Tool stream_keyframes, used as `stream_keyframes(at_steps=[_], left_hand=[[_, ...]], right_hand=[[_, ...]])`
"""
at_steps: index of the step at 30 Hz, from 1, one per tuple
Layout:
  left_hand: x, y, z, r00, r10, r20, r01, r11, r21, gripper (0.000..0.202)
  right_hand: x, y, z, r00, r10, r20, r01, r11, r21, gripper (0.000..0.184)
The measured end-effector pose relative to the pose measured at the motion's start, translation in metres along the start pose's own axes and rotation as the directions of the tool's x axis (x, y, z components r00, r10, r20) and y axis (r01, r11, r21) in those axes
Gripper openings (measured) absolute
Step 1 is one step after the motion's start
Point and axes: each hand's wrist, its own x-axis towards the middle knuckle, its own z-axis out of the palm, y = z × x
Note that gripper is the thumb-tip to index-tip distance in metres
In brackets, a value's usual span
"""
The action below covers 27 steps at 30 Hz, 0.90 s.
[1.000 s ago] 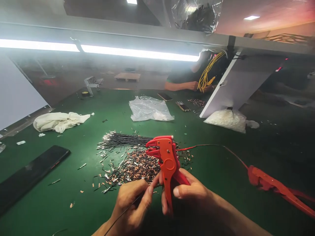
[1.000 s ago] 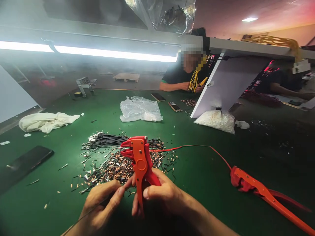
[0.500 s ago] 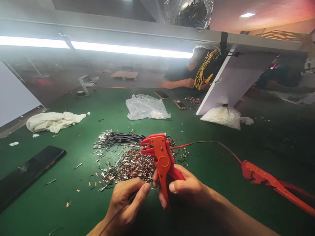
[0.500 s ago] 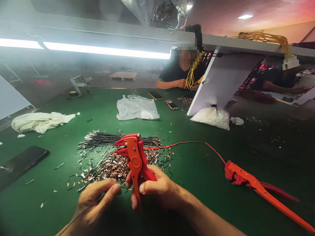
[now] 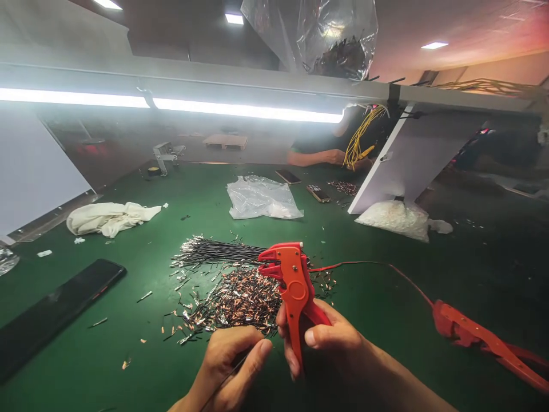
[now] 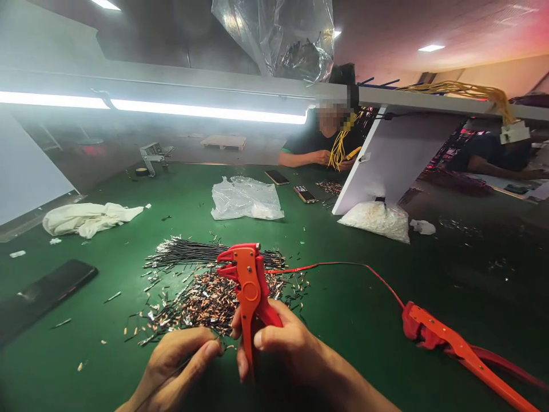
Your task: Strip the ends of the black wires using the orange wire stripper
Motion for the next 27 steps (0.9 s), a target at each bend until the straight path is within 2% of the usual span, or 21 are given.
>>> stream_keyframes(at_steps=[2, 4, 7, 9, 15, 20, 27], left_hand=[[0.000, 0.002, -0.002, 0.999, -0.049, -0.016, 0.049, 0.999, -0.019, 0.044], [0.002, 0.004, -0.004, 0.987, -0.155, -0.031, 0.152, 0.984, -0.096, 0.043], [0.006, 0.005, -0.008, 0.941, -0.337, 0.040, 0.333, 0.894, -0.299, 0.048], [0.010, 0.003, -0.009, 0.919, -0.383, 0.093, 0.387, 0.834, -0.393, 0.051], [0.012, -0.005, -0.007, 0.897, -0.433, 0.087, 0.416, 0.765, -0.491, 0.051], [0.011, 0.002, -0.004, 0.863, -0.498, 0.081, 0.451, 0.688, -0.568, 0.046], [0.016, 0.011, -0.004, 0.884, -0.462, 0.068, 0.411, 0.700, -0.584, 0.045]], right_hand=[[0.000, -0.002, 0.001, 1.000, 0.012, -0.013, -0.012, 1.000, 0.016, 0.036], [-0.001, -0.004, 0.003, 0.999, 0.025, -0.023, -0.025, 0.999, 0.025, 0.035], [-0.001, -0.007, 0.007, 0.999, 0.039, -0.015, -0.038, 0.999, 0.014, 0.035], [-0.002, -0.006, 0.009, 0.999, 0.042, 0.011, -0.042, 0.999, -0.008, 0.036], [-0.003, 0.007, 0.014, 0.993, 0.082, 0.085, -0.077, 0.995, -0.063, 0.045], [-0.003, 0.004, 0.019, 0.995, 0.068, 0.079, -0.056, 0.989, -0.139, 0.045], [0.000, -0.003, 0.012, 0.998, 0.051, 0.038, -0.043, 0.982, -0.186, 0.046]])
